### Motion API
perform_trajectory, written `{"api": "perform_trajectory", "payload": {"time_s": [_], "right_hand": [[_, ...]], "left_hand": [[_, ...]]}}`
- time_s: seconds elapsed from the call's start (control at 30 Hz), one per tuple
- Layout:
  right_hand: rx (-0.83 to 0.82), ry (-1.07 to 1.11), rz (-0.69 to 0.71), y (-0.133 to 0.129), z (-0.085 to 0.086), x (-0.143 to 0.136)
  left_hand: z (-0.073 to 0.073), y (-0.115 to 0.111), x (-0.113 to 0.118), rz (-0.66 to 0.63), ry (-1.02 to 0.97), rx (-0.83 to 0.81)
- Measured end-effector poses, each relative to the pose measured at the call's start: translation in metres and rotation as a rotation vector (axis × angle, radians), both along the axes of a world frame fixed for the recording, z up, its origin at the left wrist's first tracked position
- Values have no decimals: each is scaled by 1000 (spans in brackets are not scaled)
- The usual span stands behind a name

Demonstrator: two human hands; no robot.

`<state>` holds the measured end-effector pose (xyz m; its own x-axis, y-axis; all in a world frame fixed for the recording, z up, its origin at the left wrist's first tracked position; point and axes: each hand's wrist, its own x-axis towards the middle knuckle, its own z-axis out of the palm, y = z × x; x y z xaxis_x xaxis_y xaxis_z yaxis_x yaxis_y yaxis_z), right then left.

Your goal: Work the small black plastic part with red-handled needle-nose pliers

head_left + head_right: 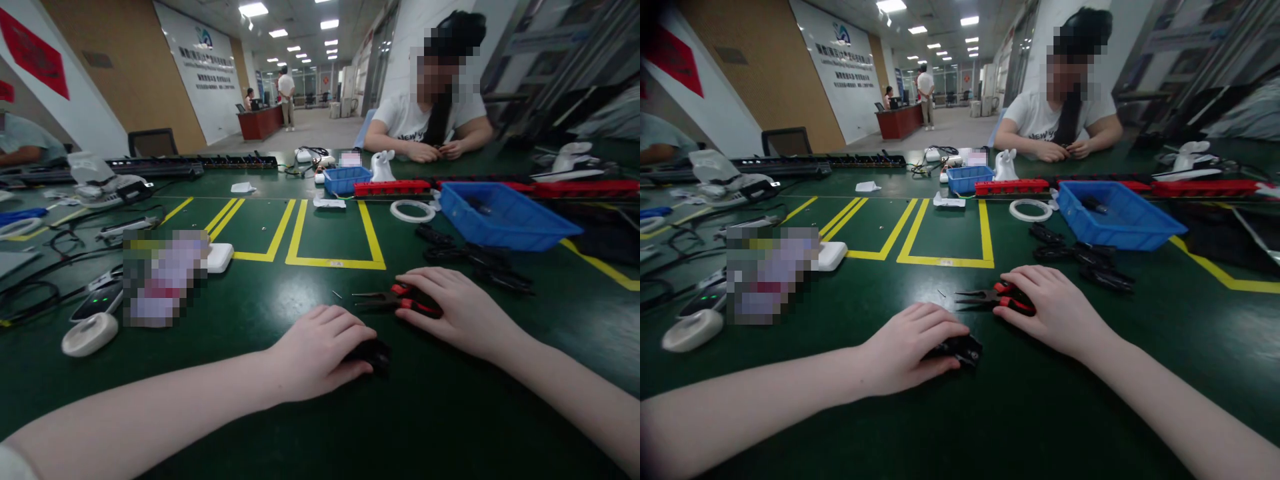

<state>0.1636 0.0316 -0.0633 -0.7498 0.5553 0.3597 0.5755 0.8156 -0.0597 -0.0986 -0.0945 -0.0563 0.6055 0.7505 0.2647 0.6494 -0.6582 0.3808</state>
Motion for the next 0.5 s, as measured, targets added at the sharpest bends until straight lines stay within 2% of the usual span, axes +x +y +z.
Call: {"api": "perform_trajectory", "payload": {"time_s": [0.2,0.27,0.33,0.4,0.5], "right_hand": [[-89,6,-106,-12,-3,35],[-66,27,-125,-20,0,42],[46,19,-138,-29,7,44],[228,-30,-129,-40,15,44],[483,-109,-17,-56,21,43]], "left_hand": [[0,1,1,-53,-7,-22],[0,1,0,-70,-13,-46],[1,1,0,-83,-21,-67],[1,1,-1,-76,-33,-79],[3,0,-3,-54,-60,-97]]}}
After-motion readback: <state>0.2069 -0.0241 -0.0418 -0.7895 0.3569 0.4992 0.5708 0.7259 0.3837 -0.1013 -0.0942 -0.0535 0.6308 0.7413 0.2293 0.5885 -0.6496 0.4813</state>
